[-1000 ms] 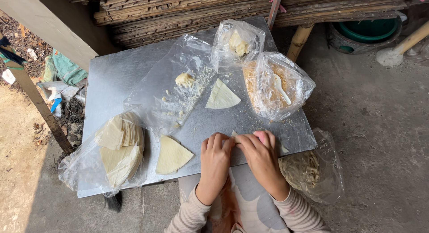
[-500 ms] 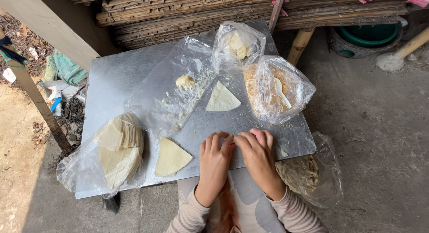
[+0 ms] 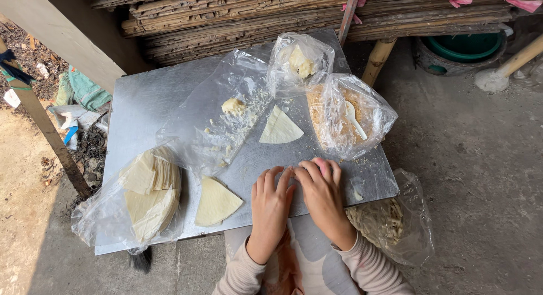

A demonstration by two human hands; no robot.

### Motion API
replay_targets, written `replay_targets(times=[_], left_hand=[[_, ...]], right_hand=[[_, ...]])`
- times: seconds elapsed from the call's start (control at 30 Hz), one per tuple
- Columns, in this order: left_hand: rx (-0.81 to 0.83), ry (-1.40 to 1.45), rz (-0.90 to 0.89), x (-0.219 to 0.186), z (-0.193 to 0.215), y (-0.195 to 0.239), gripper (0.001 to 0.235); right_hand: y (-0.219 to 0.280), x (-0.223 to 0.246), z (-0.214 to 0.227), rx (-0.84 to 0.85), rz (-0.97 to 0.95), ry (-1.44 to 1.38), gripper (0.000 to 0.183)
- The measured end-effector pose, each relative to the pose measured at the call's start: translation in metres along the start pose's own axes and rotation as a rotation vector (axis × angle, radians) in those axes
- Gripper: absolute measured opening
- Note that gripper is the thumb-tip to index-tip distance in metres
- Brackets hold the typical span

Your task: The person assembles samosas by placing a small amount of filling onto triangular dough sheets, folding them into cones, and sealing the edges. The finished samosas are stacked on the metal table.

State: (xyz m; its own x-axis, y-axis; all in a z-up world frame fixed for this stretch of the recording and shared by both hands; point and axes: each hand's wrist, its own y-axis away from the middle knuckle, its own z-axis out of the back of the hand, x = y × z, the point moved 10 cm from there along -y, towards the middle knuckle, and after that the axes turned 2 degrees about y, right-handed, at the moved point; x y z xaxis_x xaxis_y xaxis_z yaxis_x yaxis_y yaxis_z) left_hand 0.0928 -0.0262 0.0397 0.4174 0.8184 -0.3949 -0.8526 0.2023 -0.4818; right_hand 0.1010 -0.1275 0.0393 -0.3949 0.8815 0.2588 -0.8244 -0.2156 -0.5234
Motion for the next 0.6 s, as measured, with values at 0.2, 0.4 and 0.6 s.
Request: replay_targets(times=[0.2,0.4,0.6], left_hand=[[-0.018,-0.036,0.019,0.001,-0.004,0.0,0.048],[-0.076,-0.061,0.035,0.01,-0.007,-0.017,0.044],[-0.103,0.008,-0.044,-0.001,0.002,-0.015,0.025]], right_hand=[[-0.007,0.003,0.01,-0.067,-0.013,0.078,0.03],[0.02,-0.018,0.056,-0.32,-0.19,0.033,0.04],[0.037,-0.034,0.06,-0.312,-0.222,-0.191,0.037]])
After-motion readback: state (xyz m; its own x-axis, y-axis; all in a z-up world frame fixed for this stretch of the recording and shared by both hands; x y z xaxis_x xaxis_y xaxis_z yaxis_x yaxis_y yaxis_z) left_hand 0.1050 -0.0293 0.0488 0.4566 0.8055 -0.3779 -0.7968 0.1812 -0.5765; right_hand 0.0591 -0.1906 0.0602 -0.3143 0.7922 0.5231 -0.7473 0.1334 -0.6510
